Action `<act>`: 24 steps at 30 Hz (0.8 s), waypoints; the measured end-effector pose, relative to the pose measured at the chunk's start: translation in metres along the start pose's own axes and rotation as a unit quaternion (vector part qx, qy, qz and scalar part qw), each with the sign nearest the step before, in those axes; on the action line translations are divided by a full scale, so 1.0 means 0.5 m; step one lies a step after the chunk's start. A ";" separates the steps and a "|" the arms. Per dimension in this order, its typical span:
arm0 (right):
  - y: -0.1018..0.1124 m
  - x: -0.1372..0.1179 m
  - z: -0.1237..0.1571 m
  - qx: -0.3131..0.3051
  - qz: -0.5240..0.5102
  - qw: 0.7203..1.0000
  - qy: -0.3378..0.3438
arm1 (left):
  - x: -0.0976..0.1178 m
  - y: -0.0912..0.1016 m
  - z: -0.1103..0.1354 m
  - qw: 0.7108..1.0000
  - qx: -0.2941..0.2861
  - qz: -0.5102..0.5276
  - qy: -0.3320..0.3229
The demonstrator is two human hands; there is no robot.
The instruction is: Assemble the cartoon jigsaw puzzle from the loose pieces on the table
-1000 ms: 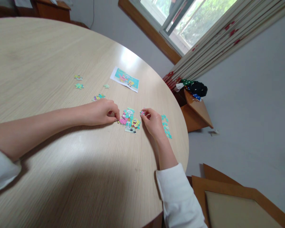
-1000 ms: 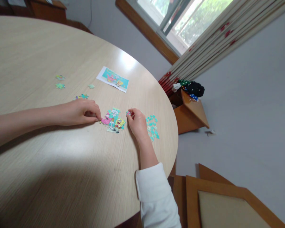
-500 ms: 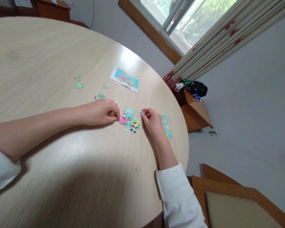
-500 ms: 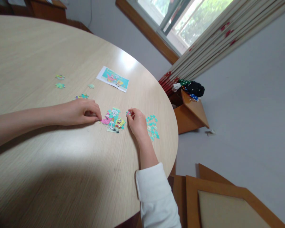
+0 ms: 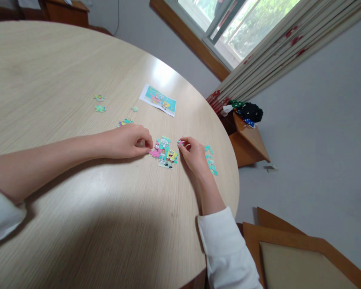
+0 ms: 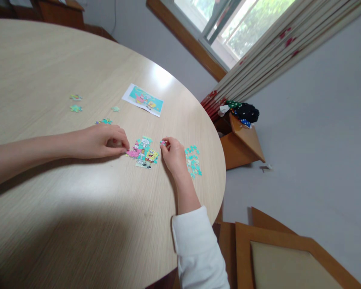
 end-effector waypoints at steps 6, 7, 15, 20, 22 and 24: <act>0.001 -0.005 0.001 0.000 0.002 1.000 -0.001 | -0.005 -0.003 0.000 1.000 -0.021 -0.010 -0.018; 0.001 -0.005 0.001 -0.001 0.002 1.000 -0.002 | -0.006 -0.004 -0.001 1.000 -0.023 -0.011 -0.018; 0.001 -0.003 0.001 0.001 -0.004 1.000 0.005 | -0.003 -0.006 0.000 0.999 -0.036 -0.016 -0.013; 0.001 -0.004 0.001 0.001 0.003 1.000 -0.004 | 0.000 -0.005 0.000 0.999 -0.035 -0.026 -0.014; 0.001 -0.004 0.000 0.001 0.004 1.000 -0.004 | -0.001 -0.006 -0.001 0.999 -0.034 -0.027 -0.018; 0.001 -0.005 0.000 0.003 0.003 1.000 -0.002 | -0.001 -0.006 -0.001 0.999 -0.034 -0.031 -0.021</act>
Point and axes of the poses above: each hand's wrist, its own z-axis away from the middle knuckle, its own y-axis out of the back of the hand, x = y × z, the point moved 2 cm from there along -z, towards the middle knuckle, and after that the axes turned 5 degrees about y, right-handed, at the moved point
